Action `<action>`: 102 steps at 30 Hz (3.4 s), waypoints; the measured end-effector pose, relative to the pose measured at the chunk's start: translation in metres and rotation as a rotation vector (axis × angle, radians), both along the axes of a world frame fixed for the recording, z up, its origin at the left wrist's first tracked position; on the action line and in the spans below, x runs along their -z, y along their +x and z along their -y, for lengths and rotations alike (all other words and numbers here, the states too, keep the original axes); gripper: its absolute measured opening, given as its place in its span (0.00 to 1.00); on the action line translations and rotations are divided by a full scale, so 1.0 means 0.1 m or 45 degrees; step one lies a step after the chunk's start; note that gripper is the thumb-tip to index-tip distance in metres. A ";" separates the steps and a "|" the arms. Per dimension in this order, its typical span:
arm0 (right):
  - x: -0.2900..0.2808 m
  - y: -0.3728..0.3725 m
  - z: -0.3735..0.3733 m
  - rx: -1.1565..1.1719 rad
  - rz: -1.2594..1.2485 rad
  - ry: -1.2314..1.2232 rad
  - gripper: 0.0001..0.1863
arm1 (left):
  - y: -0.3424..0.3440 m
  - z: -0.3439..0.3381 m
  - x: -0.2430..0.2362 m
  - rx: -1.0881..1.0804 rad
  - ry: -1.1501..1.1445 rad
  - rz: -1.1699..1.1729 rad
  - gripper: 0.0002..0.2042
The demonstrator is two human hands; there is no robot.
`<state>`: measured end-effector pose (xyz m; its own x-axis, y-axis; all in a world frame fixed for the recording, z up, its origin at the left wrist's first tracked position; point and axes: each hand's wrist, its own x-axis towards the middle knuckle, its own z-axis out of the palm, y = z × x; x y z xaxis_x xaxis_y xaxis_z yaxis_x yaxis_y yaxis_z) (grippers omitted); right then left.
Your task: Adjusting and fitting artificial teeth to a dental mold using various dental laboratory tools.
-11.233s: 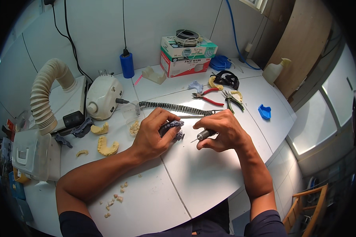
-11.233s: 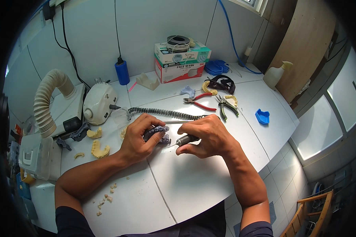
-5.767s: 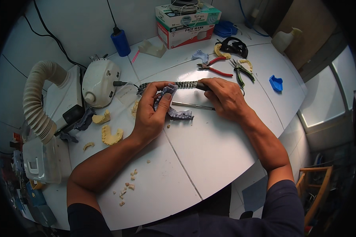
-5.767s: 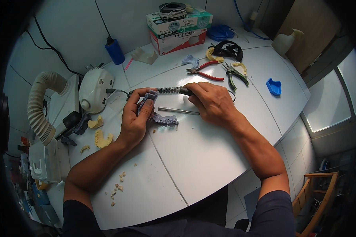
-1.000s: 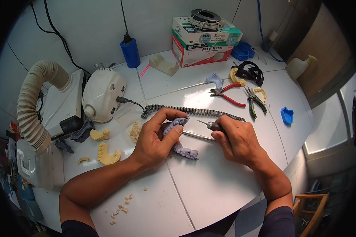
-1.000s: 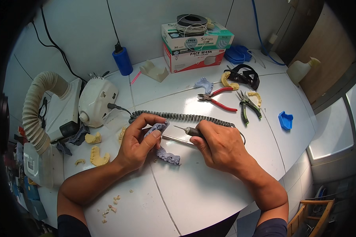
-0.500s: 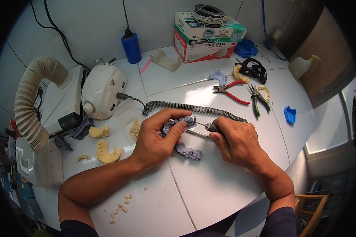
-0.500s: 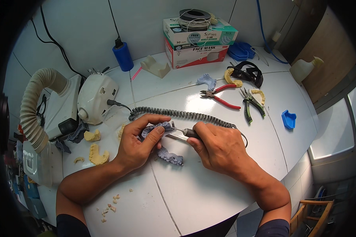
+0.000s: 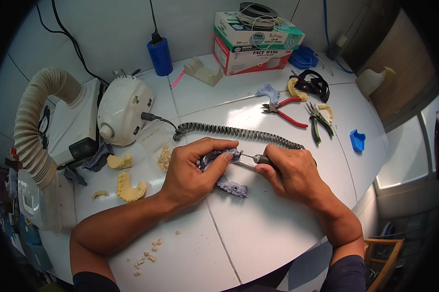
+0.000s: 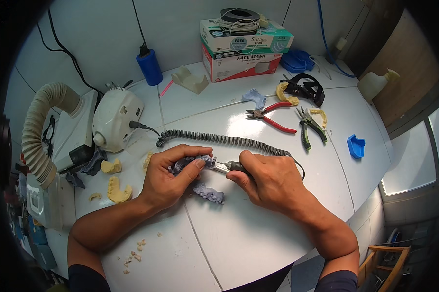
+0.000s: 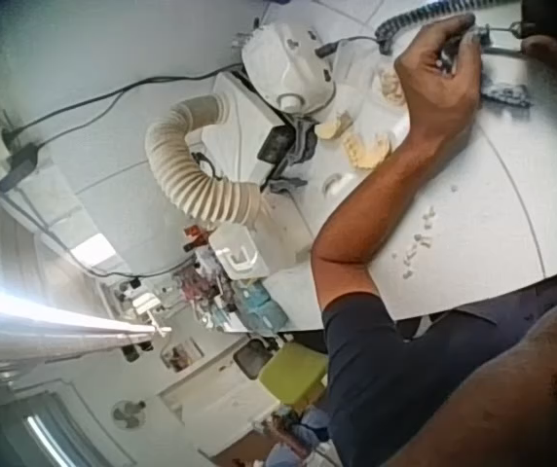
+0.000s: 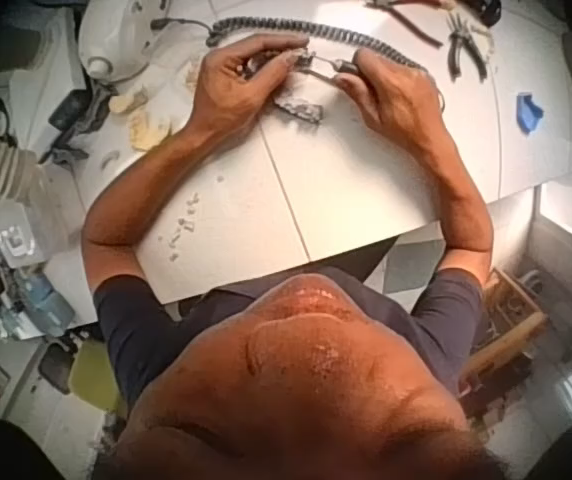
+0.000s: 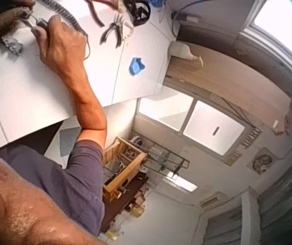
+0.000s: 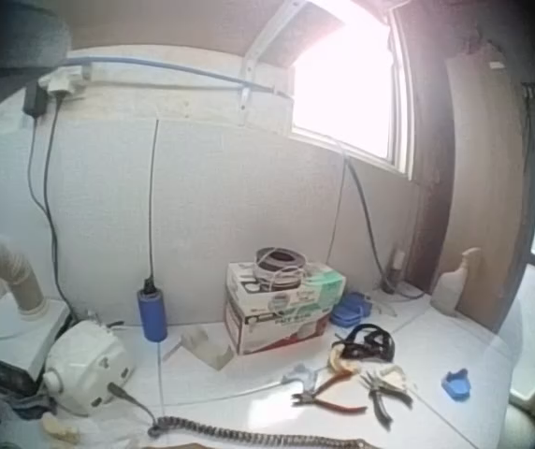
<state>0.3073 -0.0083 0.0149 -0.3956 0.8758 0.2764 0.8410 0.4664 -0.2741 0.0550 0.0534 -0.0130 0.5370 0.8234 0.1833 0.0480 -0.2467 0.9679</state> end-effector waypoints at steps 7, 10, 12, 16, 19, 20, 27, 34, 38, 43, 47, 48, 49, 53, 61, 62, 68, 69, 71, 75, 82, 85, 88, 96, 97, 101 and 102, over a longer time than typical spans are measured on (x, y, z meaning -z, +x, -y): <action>0.02 -0.04 0.01 0.034 -0.056 0.031 0.17 | 0.02 0.00 -0.01 -0.017 -0.039 0.010 0.13; 0.03 -0.05 0.02 0.056 -0.046 0.050 0.14 | 0.01 -0.01 0.02 0.010 0.045 0.004 0.12; 0.03 -0.05 0.04 0.070 -0.035 0.055 0.12 | 0.00 -0.01 0.00 0.030 0.039 -0.021 0.12; 0.02 -0.09 0.05 0.079 -0.060 0.059 0.11 | 0.01 0.01 -0.04 0.072 -0.060 -0.007 0.13; 0.00 -0.09 0.06 0.072 -0.054 0.033 0.10 | 0.00 0.01 -0.03 0.089 -0.075 0.010 0.14; -0.01 -0.09 0.06 0.071 -0.047 0.013 0.11 | 0.00 0.01 -0.03 0.090 -0.074 0.009 0.14; -0.06 -0.10 0.05 0.075 -0.080 -0.002 0.12 | 0.00 0.02 -0.05 0.049 -0.128 0.021 0.14; -0.13 -0.01 0.08 0.062 0.040 -0.138 0.13 | 0.00 0.02 0.03 -0.084 -0.119 0.289 0.16; -0.02 0.06 0.04 0.074 0.093 -0.031 0.11 | -0.03 -0.02 0.06 -0.040 -0.169 0.348 0.18; 0.01 0.11 0.00 0.147 0.170 0.033 0.11 | -0.03 0.01 -0.01 0.003 -0.288 0.429 0.19; 0.00 0.09 0.02 0.127 0.201 0.033 0.11 | -0.05 0.00 0.04 0.036 -0.145 0.272 0.21; 0.00 0.09 0.02 0.130 0.204 0.035 0.11 | -0.05 0.00 0.04 0.050 -0.113 0.267 0.21; 0.01 0.10 0.02 0.124 0.183 0.035 0.11 | -0.04 0.00 0.03 0.066 -0.082 0.264 0.21; -0.06 0.05 0.02 0.146 0.069 0.058 0.11 | 0.01 0.03 0.05 0.041 -0.130 0.316 0.19; -0.09 0.35 -0.13 0.435 0.108 0.137 0.25 | 0.01 0.00 0.04 -0.008 -0.144 0.263 0.18; -0.06 0.37 -0.14 0.443 0.112 0.139 0.25 | 0.00 -0.01 0.05 0.003 -0.169 0.245 0.18; 0.07 0.43 -0.22 0.364 0.143 0.215 0.28 | 0.04 -0.01 0.04 -0.045 0.001 0.161 0.17; 0.09 0.42 -0.23 0.362 0.144 0.215 0.28 | 0.05 -0.01 0.05 -0.047 0.002 0.162 0.17; 0.08 0.40 -0.24 0.384 0.077 0.302 0.28 | 0.07 -0.02 0.06 -0.108 0.108 0.138 0.17; 0.04 0.34 -0.24 0.354 0.109 0.430 0.28 | 0.08 -0.02 0.06 -0.122 0.079 0.169 0.16; -0.06 0.29 -0.21 0.469 0.095 0.469 0.25 | 0.09 -0.04 0.03 -0.093 0.090 0.092 0.15; -0.22 0.29 -0.27 0.516 -0.041 0.285 0.23 | 0.11 -0.04 0.06 -0.101 0.144 0.085 0.16; -0.46 0.11 -0.51 0.488 -0.111 0.042 0.27 | 0.09 -0.05 0.09 -0.118 0.170 0.108 0.15; -0.70 -0.54 -1.51 0.170 0.035 0.049 0.31 | 0.16 -0.06 0.12 -0.126 0.218 0.178 0.14; -0.67 -0.63 -1.67 0.162 0.036 0.050 0.31 | 0.14 -0.06 0.11 -0.133 0.222 0.191 0.14; -0.41 -0.86 -2.14 0.235 0.114 -0.017 0.25 | 0.12 -0.05 0.13 -0.136 0.201 0.213 0.13; -0.36 -0.88 -2.19 0.284 0.125 0.004 0.24 | 0.13 -0.05 0.13 -0.140 0.201 0.211 0.13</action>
<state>0.2197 0.2110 0.0506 -0.2173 0.9438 0.2490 0.9459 0.2666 -0.1849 0.0675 0.0582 -0.0255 0.3980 0.8293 0.3921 -0.0731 -0.3974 0.9147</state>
